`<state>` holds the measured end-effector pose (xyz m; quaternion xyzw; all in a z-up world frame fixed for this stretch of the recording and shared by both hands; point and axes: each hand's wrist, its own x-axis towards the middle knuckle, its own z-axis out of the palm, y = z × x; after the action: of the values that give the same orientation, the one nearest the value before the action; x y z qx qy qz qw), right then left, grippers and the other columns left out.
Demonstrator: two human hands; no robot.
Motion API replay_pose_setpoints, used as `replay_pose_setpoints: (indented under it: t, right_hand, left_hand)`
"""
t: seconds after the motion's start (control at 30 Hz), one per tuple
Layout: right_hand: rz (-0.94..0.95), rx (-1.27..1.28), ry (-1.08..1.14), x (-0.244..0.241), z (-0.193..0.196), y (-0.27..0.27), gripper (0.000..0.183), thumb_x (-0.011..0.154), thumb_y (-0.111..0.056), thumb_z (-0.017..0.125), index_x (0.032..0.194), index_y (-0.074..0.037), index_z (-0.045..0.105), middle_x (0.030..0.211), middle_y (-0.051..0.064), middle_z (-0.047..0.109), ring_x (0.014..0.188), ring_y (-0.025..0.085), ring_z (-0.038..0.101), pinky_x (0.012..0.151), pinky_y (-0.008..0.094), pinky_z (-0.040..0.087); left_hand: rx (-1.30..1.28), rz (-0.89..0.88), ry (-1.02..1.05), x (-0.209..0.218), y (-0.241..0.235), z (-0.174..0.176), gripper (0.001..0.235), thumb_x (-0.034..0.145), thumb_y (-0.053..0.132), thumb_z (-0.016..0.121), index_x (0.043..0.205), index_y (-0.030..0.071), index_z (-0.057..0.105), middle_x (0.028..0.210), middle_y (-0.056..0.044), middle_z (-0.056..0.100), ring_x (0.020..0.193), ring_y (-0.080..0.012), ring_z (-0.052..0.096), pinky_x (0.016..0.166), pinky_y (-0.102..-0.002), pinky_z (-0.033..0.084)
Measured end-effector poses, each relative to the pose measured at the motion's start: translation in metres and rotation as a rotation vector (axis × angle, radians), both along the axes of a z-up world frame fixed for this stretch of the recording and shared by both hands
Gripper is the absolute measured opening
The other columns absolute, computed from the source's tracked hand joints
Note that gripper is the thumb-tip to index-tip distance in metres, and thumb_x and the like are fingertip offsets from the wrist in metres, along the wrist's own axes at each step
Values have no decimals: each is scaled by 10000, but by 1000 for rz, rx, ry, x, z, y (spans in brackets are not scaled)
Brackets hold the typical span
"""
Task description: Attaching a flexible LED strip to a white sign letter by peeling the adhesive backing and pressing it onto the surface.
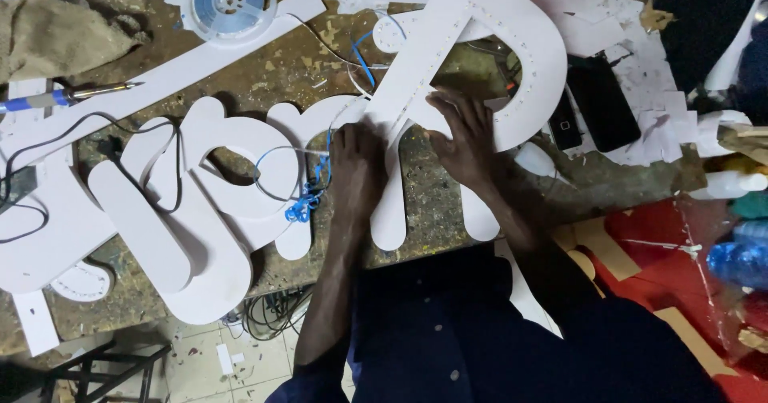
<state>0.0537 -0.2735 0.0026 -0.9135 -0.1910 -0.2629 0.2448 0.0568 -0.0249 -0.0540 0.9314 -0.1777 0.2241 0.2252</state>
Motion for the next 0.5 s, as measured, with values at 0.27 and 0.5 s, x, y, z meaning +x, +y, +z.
replay_pose_setpoints:
  t: [0.27, 0.5]
  right_hand:
    - [103, 12, 122, 0, -29, 10, 610, 964, -225, 885, 1538, -174, 685, 1461, 64, 677, 1394, 329, 608, 1064, 491, 441]
    - [128, -40, 121, -4, -31, 13, 465, 1002, -195, 842, 1457, -179, 745, 1530, 116, 621, 1356, 387, 589, 1042, 513, 432]
  left_hand:
    - [-52, 76, 295, -53, 17, 29, 139, 1013, 275, 727, 1095, 191, 802, 952, -52, 773, 944, -369, 765, 826, -498, 600]
    - [-56, 186, 108, -82, 44, 63, 76, 989, 204, 797, 933, 157, 776, 713, -61, 714, 758, -333, 750, 744, -415, 572]
